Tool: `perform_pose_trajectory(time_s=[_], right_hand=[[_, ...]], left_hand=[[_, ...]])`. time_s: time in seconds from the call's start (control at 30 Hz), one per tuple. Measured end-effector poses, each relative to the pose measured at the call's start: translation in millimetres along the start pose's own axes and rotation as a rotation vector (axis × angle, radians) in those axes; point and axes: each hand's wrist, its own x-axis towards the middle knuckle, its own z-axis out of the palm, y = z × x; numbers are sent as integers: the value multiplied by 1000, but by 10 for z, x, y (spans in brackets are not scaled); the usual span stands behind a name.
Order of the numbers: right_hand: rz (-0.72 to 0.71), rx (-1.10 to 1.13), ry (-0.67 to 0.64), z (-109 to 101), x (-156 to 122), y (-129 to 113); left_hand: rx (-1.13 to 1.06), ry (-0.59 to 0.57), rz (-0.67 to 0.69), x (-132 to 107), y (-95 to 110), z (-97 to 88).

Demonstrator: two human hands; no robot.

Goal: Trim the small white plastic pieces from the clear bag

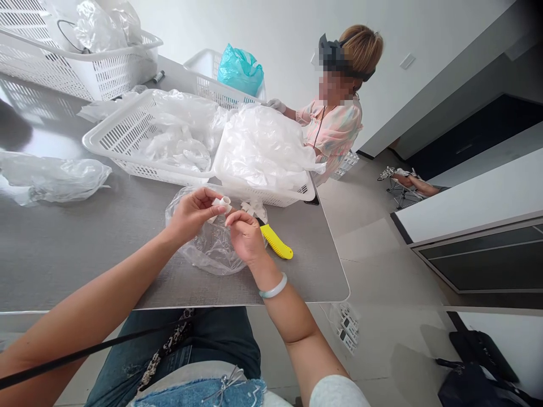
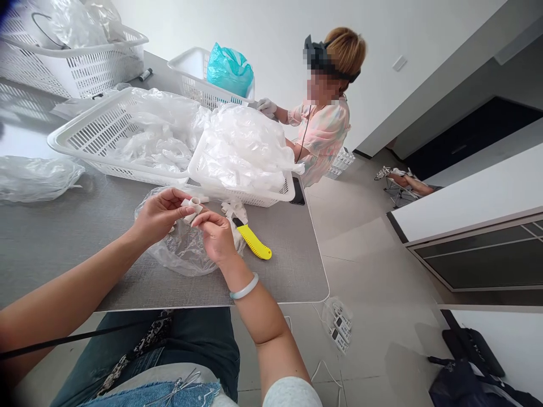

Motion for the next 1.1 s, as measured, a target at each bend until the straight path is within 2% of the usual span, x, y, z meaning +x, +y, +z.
perform_pose_trajectory(time_s=[0.07,0.13,0.23,0.43,0.53,0.63,0.77,0.87,0.93,1.0,1.1], right_hand=[[-39,-34,162,9,6,-21],[-115,-194,302,5,-2,-49],[-251,-447,377,-19,-24,-78],[-481,-675,245,-116,-46,-85],[-671,-889,169,-177,-45,-76],[-757,-1057,54,-207,-34,-34],[-697,-1167,-12,-174,-17,57],[-598,-1091,-23,-124,-13,94],[-516,-984,-23,-106,-10,86],[-423,-845,37,-115,-7,53],[-317,-611,240,-165,-1,-24]], left_hand=[[26,-27,11,-11,-20,13],[37,-74,-1,-21,-42,28],[43,-119,-7,-26,-62,30],[99,-18,62,-4,-14,-41],[166,-70,58,4,23,-56],[220,-131,62,3,38,-54],[331,-132,153,-17,18,-54],[450,-97,250,-36,0,-54],[474,-97,240,-44,1,-50],[470,-115,197,-42,10,-49],[485,-119,196,-30,28,-57]])
